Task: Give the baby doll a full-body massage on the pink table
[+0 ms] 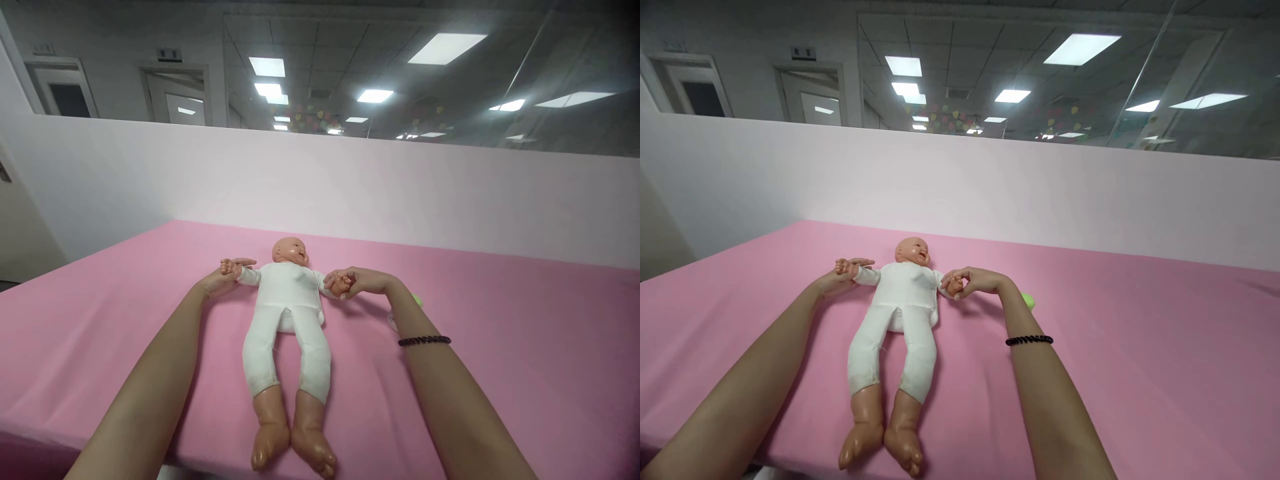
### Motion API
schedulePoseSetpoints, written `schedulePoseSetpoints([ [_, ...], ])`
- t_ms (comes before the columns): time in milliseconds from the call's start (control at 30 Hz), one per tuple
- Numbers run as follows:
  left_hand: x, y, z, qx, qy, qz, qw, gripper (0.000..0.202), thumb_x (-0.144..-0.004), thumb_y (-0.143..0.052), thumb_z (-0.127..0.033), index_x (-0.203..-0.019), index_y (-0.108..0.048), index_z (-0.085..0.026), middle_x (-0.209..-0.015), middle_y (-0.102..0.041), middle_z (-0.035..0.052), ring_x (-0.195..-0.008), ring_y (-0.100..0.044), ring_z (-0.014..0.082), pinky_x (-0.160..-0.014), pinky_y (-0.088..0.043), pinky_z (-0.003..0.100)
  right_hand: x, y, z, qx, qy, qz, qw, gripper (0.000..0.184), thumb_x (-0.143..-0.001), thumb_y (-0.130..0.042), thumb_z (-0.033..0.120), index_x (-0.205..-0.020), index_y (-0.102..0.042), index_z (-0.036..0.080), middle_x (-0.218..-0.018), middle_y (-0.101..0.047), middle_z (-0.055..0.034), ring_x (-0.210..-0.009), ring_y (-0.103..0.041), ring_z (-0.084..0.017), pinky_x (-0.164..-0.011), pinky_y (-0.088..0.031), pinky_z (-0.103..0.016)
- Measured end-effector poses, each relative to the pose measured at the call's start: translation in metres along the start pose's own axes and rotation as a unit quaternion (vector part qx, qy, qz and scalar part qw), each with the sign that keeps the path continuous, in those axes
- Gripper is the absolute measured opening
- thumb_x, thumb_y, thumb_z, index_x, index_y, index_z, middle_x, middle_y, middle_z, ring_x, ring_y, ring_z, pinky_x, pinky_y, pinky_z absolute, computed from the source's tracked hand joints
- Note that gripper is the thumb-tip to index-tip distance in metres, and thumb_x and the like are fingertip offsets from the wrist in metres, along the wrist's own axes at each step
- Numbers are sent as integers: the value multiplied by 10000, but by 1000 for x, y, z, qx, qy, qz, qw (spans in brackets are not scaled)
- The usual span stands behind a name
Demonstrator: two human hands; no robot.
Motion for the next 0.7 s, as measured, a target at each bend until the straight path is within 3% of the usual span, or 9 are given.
schedulePoseSetpoints([
  [100, 1, -20, -5, -58, 13, 31, 998, 529, -553, -912, -323, -1036, -732, -203, -1194, -647, 163, -1100, -631, 301, -917, -511, 399, -2, -12, 14, 53, -16, 39, 998, 392, -509, -819, 152, -895, -763, 186, -985, -689, -47, -927, -617, -227, -822, -500, -320],
  [200, 4, -42, -12, -226, -39, 44, 972, 261, -553, -862, -278, -770, -725, -232, -1032, -691, 105, -1061, -610, 316, -973, -465, 457, -3, -24, 25, 103, -37, 75, 991, 376, -496, -804, 147, -867, -762, 193, -894, -666, -26, -837, -597, -197, -769, -501, -310],
  [267, 12, -55, -20, -375, -117, 37, 919, 138, -623, -778, -263, -742, -708, -257, -983, -687, 80, -1090, -567, 324, -1049, -375, 500, -4, -31, 27, 138, -55, 98, 984, 343, -508, -780, 142, -846, -757, 198, -873, -653, -21, -795, -579, -183, -739, -495, -306],
  [367, 27, -73, -19, -538, -201, 72, 816, 181, -683, -678, -223, -854, -699, -277, -1084, -649, 85, -1143, -519, 329, -1090, -273, 513, -8, -37, 21, 201, -93, 107, 969, 307, -495, -757, 117, -788, -740, 207, -841, -644, -11, -723, -563, -167, -686, -480, -297],
  [467, 34, -80, -14, -596, -224, 128, 760, 241, -693, -666, -217, -926, -674, -280, -1137, -618, 100, -1160, -509, 334, -1067, -282, 487, -16, -46, 6, 253, -153, 108, 949, 277, -459, -746, 75, -703, -710, 201, -787, -645, 1, -660, -555, -158, -645, -463, -294],
  [533, 35, -81, -14, -607, -227, 148, 747, 245, -707, -656, -217, -944, -656, -280, -1166, -608, 103, -1176, -504, 330, -1059, -289, 473, -21, -57, -6, 264, -195, 129, 936, 234, -447, -736, 46, -622, -666, 186, -726, -643, 4, -644, -557, -164, -649, -461, -303],
  [600, 36, -83, -14, -600, -221, 159, 752, 269, -703, -662, -210, -962, -637, -278, -1196, -605, 101, -1192, -508, 327, -1062, -293, 466, -24, -67, -13, 263, -217, 151, 928, 217, -446, -726, 28, -549, -605, 175, -657, -625, 9, -637, -556, -169, -661, -464, -312],
  [667, 38, -83, -15, -562, -207, 149, 787, 300, -689, -692, -208, -973, -619, -272, -1165, -626, 91, -1158, -544, 314, -1057, -319, 458, -23, -69, -15, 260, -217, 165, 926, 216, -450, -714, 19, -539, -588, 170, -636, -615, 13, -645, -558, -169, -674, -463, -309],
  [700, 38, -78, -19, -520, -199, 116, 823, 305, -676, -720, -214, -959, -614, -264, -1116, -645, 84, -1108, -576, 302, -1038, -351, 447, -21, -67, -12, 254, -202, 169, 931, 209, -461, -711, 26, -576, -612, 170, -649, -618, 15, -659, -562, -169, -681, -461, -304],
])
Point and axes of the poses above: each hand's wrist, its own x-axis away from the middle knuckle, its own y-axis out of the back of the hand, z = x × y, the point moved 9 cm from there along -x, towards the middle knuckle
